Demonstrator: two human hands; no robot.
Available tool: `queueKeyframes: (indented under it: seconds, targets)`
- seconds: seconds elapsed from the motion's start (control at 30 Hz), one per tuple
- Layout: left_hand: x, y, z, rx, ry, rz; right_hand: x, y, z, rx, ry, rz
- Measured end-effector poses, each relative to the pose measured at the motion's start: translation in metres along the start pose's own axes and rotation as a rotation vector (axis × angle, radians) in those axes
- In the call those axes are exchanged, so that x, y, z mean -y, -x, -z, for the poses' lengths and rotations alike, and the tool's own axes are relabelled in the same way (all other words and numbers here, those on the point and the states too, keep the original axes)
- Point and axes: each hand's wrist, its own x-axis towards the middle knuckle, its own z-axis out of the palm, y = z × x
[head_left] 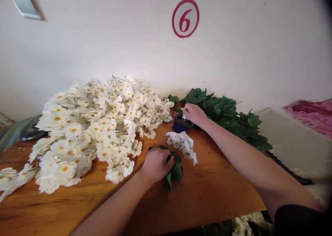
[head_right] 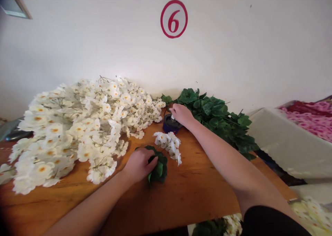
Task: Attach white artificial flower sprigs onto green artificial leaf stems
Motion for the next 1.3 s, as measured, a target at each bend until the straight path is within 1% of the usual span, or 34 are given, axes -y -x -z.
queueKeyframes:
  seconds: [0.13, 0.33, 0.43, 0.53, 0.63, 0.7, 0.77, 0.83, 0.87, 0.93, 1.03, 1.1, 1.2, 1.3]
  targets:
    - [0.0, 0.001, -0.001, -0.007, -0.022, -0.006, 0.003, 0.004, 0.003, 0.011, 0.003, 0.002]
    - [-0.001, 0.002, 0.002, 0.009, -0.019, -0.014, 0.006, 0.009, 0.001, 0.029, -0.003, 0.012]
    - [-0.001, 0.003, 0.003, 0.001, -0.01, -0.023, 0.002, 0.009, 0.009, -0.017, -0.013, -0.015]
    - [0.0, 0.003, 0.003, -0.01, 0.016, -0.019, -0.003, 0.008, 0.027, -0.119, -0.055, -0.042]
    - [0.0, 0.001, 0.001, -0.014, 0.079, 0.051, -0.008, 0.007, 0.043, -0.241, -0.104, -0.051]
    - [0.0, -0.001, 0.0, 0.012, 0.117, 0.148, -0.009, 0.007, 0.045, -0.292, -0.12, -0.079]
    - [-0.001, -0.004, 0.0, 0.063, 0.129, 0.221, -0.009, 0.01, 0.039, -0.253, -0.119, -0.102]
    - [-0.001, -0.006, 0.002, 0.111, 0.126, 0.234, -0.01, 0.013, 0.029, -0.191, -0.108, -0.113]
    - [-0.001, -0.007, 0.004, 0.133, 0.123, 0.22, -0.01, 0.015, 0.025, -0.191, -0.103, -0.122]
    - [0.0, -0.007, 0.009, 0.166, 0.119, 0.144, -0.012, 0.02, 0.019, -0.251, -0.108, -0.149]
    - [0.002, -0.005, 0.015, 0.153, 0.12, -0.032, -0.013, 0.027, 0.017, -0.335, -0.156, -0.178]
    - [0.004, -0.003, 0.018, 0.137, 0.13, -0.115, -0.012, 0.033, 0.019, -0.399, -0.202, -0.211]
    - [0.008, -0.001, 0.019, 0.19, 0.141, -0.14, -0.003, 0.046, 0.022, -0.517, -0.299, -0.304]
    - [0.008, -0.002, 0.017, 0.23, 0.126, -0.129, 0.014, 0.066, 0.026, -0.592, -0.455, -0.369]
